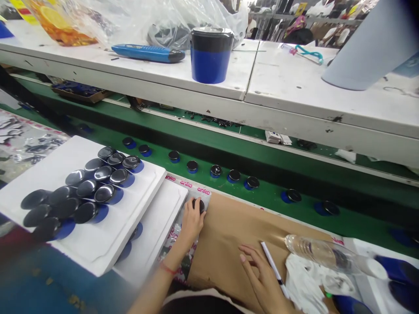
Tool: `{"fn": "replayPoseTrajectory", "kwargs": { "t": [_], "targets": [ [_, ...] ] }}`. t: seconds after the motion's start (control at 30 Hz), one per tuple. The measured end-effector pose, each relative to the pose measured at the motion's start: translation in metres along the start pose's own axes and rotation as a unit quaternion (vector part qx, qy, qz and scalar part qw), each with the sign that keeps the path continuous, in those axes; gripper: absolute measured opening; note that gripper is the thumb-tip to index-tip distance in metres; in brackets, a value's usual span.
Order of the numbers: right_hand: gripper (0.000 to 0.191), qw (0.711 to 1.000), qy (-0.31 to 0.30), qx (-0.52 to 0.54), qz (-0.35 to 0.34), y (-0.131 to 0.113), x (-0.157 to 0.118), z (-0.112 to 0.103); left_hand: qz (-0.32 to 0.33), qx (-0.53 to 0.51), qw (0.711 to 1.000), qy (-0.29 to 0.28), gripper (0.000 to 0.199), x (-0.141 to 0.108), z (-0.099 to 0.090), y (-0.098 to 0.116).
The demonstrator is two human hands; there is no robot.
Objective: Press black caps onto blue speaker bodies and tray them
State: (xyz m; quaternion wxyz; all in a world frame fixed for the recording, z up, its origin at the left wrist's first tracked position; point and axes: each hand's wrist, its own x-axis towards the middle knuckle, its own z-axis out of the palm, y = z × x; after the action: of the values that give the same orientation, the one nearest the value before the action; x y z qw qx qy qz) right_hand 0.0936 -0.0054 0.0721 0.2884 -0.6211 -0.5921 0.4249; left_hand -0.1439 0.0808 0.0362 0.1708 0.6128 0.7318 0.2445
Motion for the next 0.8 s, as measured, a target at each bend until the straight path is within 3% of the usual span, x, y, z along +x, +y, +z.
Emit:
{"fn": "replayPoseTrajectory", "kwargs": {
  "t": [0.13,0.2,0.3,0.4,0.5,0.57,0.67,0.8],
  "targets": [
    [0.043,0.999,-0.028,-0.024,-0.008,0.000,0.003,-0.003,0.002,0.059,0.998,0.010,0.036,-0.007,0.000,-0.005],
    [0.039,0.998,-0.043,-0.037,-0.013,0.001,0.004,-0.006,-0.003,0.084,0.996,0.037,0.039,-0.004,-0.013,-0.011],
    [0.036,0.997,-0.057,-0.050,-0.027,0.003,0.005,-0.010,-0.073,0.128,0.979,0.141,0.050,0.008,-0.059,-0.029],
    [0.038,0.997,-0.049,-0.055,-0.039,0.004,0.004,-0.014,-0.206,0.166,0.923,0.279,0.070,0.020,-0.121,-0.057],
    [0.038,0.995,-0.048,-0.068,-0.048,0.006,0.003,-0.016,-0.263,0.179,0.893,0.319,0.075,0.023,-0.164,-0.085],
    [0.037,0.994,-0.056,-0.082,-0.051,0.008,0.004,-0.015,-0.258,0.178,0.899,0.305,0.065,0.022,-0.174,-0.097],
    [0.038,0.992,-0.067,-0.095,-0.056,0.009,0.007,-0.012,-0.233,0.162,0.914,0.291,0.055,0.020,-0.173,-0.103],
    [0.041,0.991,-0.075,-0.091,-0.056,-0.004,0.008,-0.013,-0.216,0.086,0.921,0.313,0.055,0.008,-0.176,-0.079]
  ]
}}
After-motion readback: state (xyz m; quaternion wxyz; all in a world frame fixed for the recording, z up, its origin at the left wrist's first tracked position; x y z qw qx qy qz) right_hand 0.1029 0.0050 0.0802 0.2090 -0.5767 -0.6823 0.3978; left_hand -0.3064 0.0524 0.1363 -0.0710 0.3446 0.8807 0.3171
